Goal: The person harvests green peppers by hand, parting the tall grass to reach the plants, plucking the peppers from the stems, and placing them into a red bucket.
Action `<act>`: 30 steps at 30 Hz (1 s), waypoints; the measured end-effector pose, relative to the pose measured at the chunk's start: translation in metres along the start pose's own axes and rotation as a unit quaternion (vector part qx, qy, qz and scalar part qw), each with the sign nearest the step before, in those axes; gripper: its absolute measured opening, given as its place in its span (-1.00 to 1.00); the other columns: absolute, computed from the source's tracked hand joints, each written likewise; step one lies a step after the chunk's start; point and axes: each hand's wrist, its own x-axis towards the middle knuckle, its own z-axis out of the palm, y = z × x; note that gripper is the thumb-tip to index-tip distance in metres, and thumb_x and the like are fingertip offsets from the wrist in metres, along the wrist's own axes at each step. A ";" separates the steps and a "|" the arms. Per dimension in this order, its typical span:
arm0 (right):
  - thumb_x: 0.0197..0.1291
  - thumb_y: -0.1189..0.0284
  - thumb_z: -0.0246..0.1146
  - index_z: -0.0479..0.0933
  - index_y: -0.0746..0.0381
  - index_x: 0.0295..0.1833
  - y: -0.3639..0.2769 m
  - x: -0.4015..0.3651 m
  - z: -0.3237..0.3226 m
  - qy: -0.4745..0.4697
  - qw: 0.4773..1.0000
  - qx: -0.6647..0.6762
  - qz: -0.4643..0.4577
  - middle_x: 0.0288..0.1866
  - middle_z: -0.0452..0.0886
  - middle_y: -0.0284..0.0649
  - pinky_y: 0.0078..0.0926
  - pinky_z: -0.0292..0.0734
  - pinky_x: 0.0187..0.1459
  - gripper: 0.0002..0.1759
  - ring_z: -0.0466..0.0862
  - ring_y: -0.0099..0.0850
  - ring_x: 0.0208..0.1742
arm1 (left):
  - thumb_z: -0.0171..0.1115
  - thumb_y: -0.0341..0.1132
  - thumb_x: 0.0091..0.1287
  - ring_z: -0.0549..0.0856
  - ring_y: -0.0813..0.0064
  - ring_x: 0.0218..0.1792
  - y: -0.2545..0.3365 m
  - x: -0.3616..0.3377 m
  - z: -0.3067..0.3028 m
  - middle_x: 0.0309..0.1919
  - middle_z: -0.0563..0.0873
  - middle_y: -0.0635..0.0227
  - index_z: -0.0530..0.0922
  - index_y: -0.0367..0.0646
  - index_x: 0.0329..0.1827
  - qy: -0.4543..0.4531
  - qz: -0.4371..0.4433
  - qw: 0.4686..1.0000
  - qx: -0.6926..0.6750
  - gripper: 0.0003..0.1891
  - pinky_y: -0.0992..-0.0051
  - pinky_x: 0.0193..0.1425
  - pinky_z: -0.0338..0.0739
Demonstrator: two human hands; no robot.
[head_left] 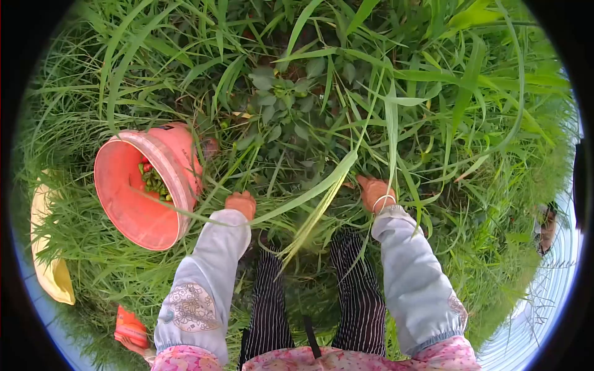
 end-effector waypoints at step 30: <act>0.21 0.19 0.19 0.46 0.23 0.07 -0.092 0.097 -0.125 0.092 0.685 0.719 0.070 0.01 0.56 -0.22 -0.45 0.49 -0.11 -0.58 0.56 -0.40 0.00 | 0.08 -0.43 0.12 0.62 0.07 -0.30 0.036 0.047 -0.176 -0.38 0.65 0.07 0.57 -0.17 -0.14 0.278 -0.009 0.763 -0.584 -0.76 0.29 -0.19 0.50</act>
